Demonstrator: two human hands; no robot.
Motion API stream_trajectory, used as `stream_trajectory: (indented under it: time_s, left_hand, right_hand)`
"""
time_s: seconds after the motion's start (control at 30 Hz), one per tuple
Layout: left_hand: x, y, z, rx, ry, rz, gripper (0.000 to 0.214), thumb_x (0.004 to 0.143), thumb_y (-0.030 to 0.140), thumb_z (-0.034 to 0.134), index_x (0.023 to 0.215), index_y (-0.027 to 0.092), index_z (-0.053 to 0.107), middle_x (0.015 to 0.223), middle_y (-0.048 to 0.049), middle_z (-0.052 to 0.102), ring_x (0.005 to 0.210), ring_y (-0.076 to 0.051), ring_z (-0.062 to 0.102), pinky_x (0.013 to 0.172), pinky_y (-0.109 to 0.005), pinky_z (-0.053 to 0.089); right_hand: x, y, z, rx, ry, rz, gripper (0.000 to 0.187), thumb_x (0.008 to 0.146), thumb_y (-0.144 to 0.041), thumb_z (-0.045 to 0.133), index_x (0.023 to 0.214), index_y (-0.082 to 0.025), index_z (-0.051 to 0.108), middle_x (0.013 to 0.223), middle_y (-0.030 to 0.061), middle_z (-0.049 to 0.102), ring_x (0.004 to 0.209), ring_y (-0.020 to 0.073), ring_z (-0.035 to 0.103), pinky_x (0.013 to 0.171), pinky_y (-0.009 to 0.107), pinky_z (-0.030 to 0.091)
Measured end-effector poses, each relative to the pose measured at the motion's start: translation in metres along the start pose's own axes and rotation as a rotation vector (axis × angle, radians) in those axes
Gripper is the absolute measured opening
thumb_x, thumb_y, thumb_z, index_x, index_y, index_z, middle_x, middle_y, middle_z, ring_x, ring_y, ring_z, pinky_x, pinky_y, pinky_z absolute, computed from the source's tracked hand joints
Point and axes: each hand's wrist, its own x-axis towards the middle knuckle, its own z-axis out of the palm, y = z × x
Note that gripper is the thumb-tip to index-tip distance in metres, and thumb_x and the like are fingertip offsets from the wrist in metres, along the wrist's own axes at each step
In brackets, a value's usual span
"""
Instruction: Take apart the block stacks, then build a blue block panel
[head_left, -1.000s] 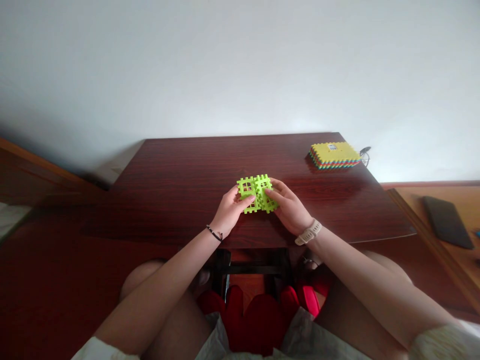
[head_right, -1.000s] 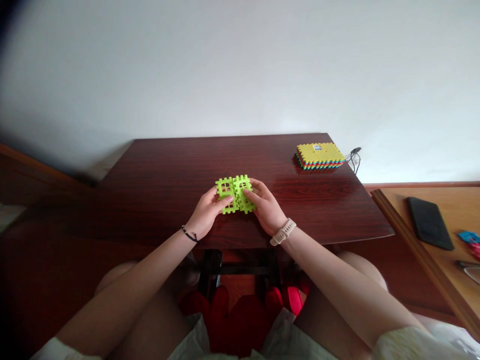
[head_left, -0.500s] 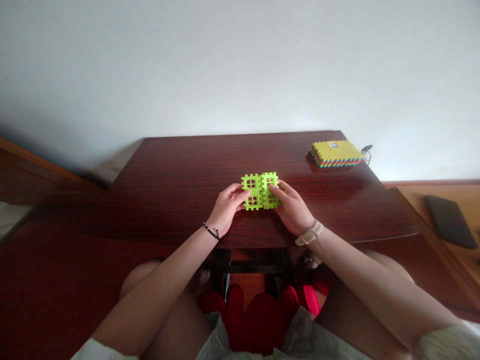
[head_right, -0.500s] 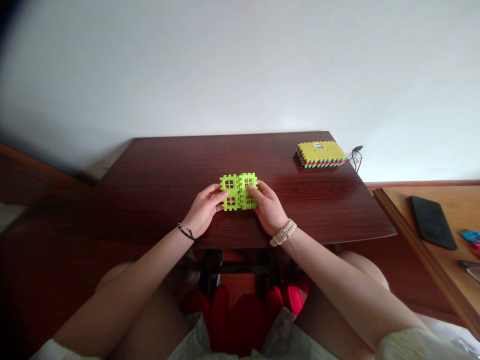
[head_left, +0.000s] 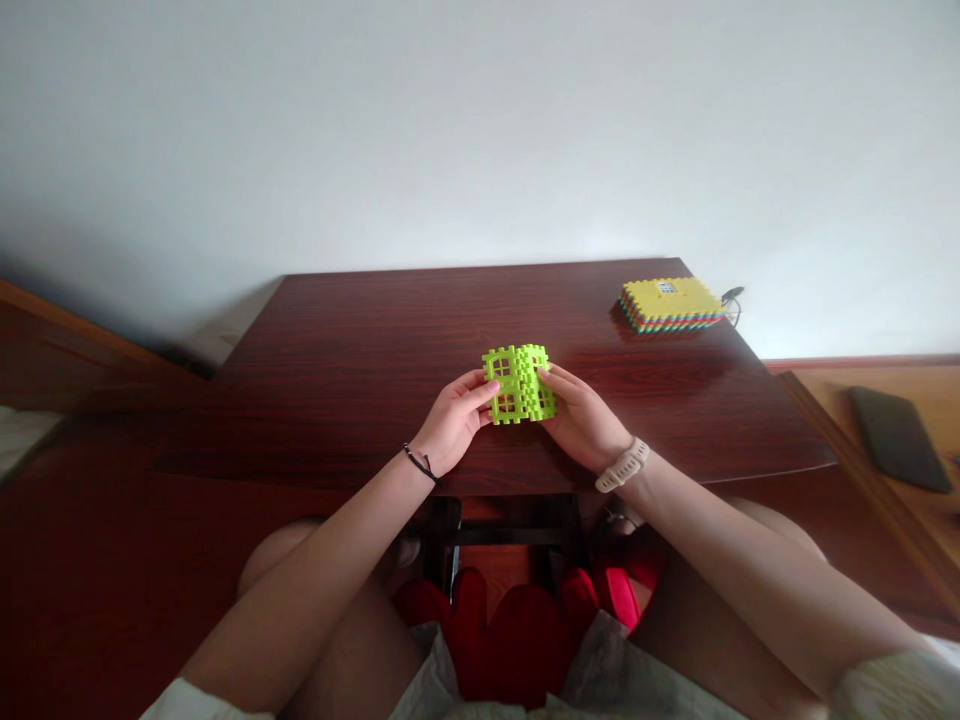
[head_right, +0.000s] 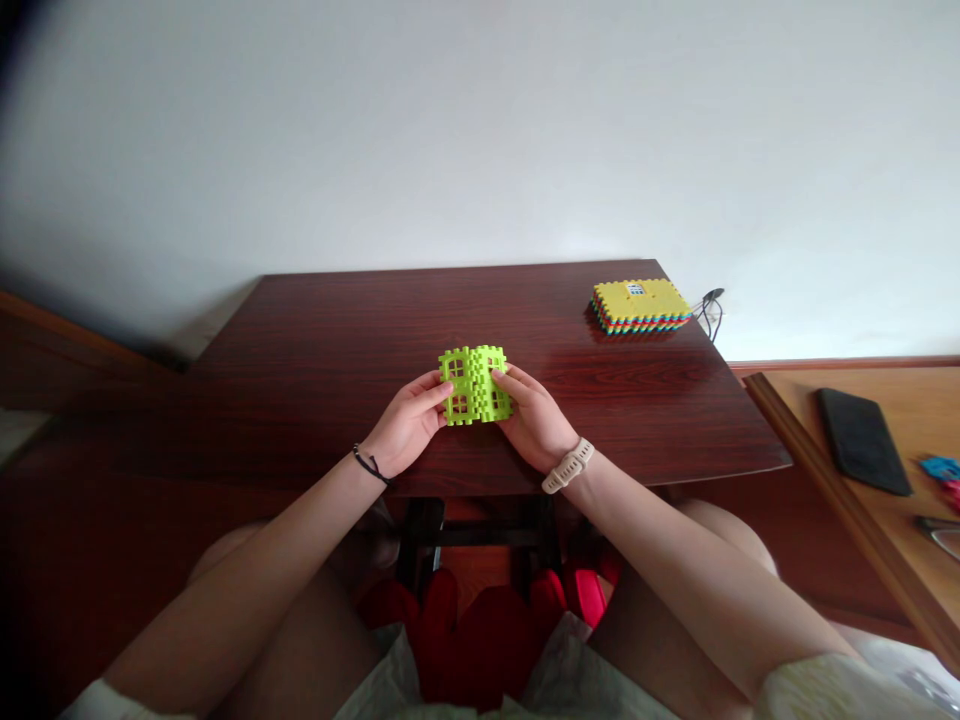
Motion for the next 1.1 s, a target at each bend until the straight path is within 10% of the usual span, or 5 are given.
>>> stream_trajectory:
  time_s: [0.4, 0.73, 1.1]
  left_hand:
    - [-0.006, 0.0, 0.011, -0.09, -0.12, -0.035, 0.04, 0.079, 0.042, 0.094, 0.108, 0.02, 0.076, 0.101, -0.007, 0.079, 0.102, -0.027, 0.077, 0.094, -0.042, 0.062]
    - [-0.006, -0.006, 0.015, 0.138, 0.153, 0.039, 0.041, 0.075, 0.043, 0.097, 0.096, 0.02, 0.069, 0.102, -0.0017, 0.071, 0.091, -0.016, 0.069, 0.076, -0.028, 0.06]
    - [-0.006, -0.007, 0.014, 0.316, 0.171, 0.14, 0.046, 0.077, 0.045, 0.096, 0.096, 0.021, 0.061, 0.091, -0.0006, 0.069, 0.082, -0.015, 0.064, 0.065, -0.024, 0.052]
  right_hand:
    - [-0.01, -0.006, 0.008, -0.006, -0.102, 0.097, 0.023, 0.096, -0.044, 0.078, 0.111, -0.026, 0.078, 0.112, 0.0033, 0.08, 0.094, 0.0213, 0.071, 0.085, 0.035, 0.058]
    - [-0.011, 0.004, 0.009, -0.133, 0.156, -0.092, 0.025, 0.092, -0.05, 0.081, 0.109, -0.032, 0.075, 0.118, 0.0006, 0.078, 0.108, 0.0244, 0.071, 0.09, 0.035, 0.058]
    - [-0.02, 0.003, 0.016, -0.357, 0.009, -0.132, 0.042, 0.091, -0.041, 0.084, 0.129, -0.03, 0.071, 0.129, 0.0045, 0.075, 0.118, 0.0259, 0.068, 0.103, 0.039, 0.054]
